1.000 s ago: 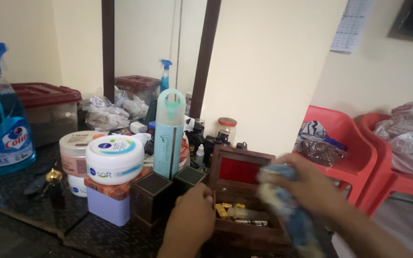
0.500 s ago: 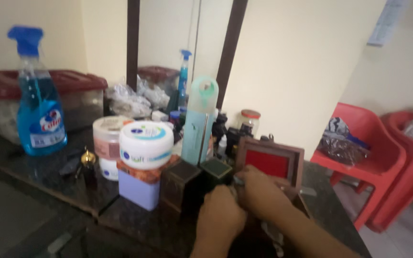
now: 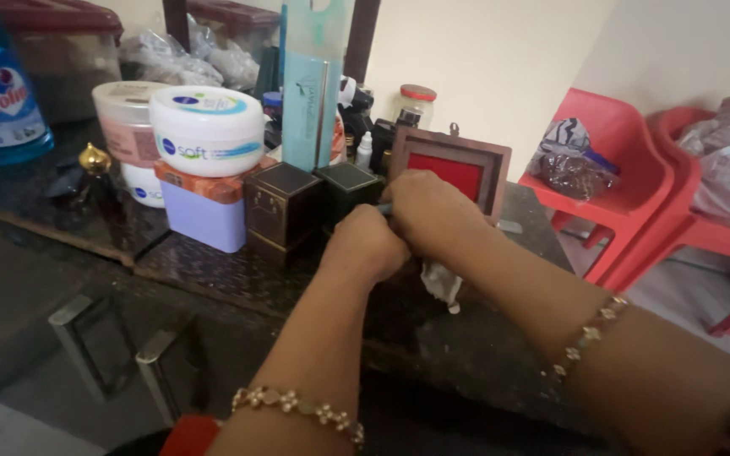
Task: The person wipes the exterior and interior of a small wooden box and a black rectangular box using a cloth. They open and close the wooden box, wipe its red-lined interior, and then wipe the black box before placing it on the counter.
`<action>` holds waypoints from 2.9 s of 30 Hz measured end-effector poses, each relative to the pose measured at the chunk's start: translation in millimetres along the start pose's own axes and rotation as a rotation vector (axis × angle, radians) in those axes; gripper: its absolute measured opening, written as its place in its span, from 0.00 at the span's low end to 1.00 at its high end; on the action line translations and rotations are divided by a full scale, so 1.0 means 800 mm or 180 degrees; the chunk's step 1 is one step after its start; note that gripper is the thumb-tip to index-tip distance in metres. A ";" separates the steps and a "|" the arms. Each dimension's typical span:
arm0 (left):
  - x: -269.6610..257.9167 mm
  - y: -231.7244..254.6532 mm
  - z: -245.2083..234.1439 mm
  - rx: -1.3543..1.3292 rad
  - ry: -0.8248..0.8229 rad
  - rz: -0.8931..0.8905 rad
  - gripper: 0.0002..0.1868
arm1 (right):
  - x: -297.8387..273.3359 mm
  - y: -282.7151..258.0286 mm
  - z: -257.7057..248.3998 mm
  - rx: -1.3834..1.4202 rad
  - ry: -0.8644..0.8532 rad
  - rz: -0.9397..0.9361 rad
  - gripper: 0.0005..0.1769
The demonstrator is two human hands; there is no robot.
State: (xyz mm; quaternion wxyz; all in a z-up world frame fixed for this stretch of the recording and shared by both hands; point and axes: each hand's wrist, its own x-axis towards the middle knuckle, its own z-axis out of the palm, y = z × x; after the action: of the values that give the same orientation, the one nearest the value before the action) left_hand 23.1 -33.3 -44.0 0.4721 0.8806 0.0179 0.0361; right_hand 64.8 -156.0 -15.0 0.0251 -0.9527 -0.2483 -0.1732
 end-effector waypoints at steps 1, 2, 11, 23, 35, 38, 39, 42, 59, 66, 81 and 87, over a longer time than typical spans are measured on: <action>0.004 0.002 0.000 0.0077 -0.0010 -0.0017 0.25 | 0.002 -0.001 0.000 0.0079 0.0179 -0.0019 0.16; 0.005 0.002 -0.001 0.0162 -0.0028 -0.0050 0.26 | 0.003 -0.004 0.000 0.0035 0.0154 0.0038 0.14; -0.008 0.000 0.004 0.0167 -0.0089 -0.0040 0.52 | -0.013 -0.031 -0.042 0.0113 -0.0678 0.0794 0.11; 0.014 -0.016 0.028 0.0331 0.0140 0.0153 0.53 | 0.008 0.001 -0.019 -0.0101 -0.0476 0.0994 0.18; 0.000 -0.002 0.016 0.0277 -0.0089 -0.0052 0.60 | -0.004 0.016 0.006 -0.0047 0.0700 0.0115 0.13; 0.002 -0.001 0.017 0.0287 -0.0048 -0.0068 0.61 | 0.005 0.015 0.022 -0.0256 0.0367 0.0104 0.10; 0.002 -0.001 0.018 0.0271 -0.0033 -0.0068 0.62 | 0.002 0.011 0.021 -0.0250 0.0212 0.0052 0.11; 0.002 0.003 0.016 0.0246 -0.0180 -0.0245 0.62 | -0.016 0.003 -0.006 -0.0202 -0.0480 0.0268 0.12; -0.007 0.009 0.013 0.0298 -0.0197 -0.0249 0.55 | -0.003 -0.044 -0.051 -0.0633 -0.1269 0.0759 0.18; -0.007 0.009 0.013 0.0320 -0.0171 -0.0229 0.55 | -0.008 -0.038 -0.043 -0.0510 -0.1279 0.0795 0.20; -0.013 0.014 0.008 0.0217 -0.0121 -0.0368 0.51 | 0.013 -0.006 -0.003 -0.0245 -0.0244 0.0424 0.12; -0.014 0.012 0.006 0.0261 -0.0188 -0.0361 0.60 | 0.001 0.001 -0.030 -0.0653 -0.0899 -0.0434 0.11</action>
State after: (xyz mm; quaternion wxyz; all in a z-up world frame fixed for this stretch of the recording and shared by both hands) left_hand 12.5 -43.1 -39.4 0.4372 0.8975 0.0552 -0.0175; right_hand 58.4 -159.4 7.6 -0.1192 -0.9461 -0.2944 -0.0635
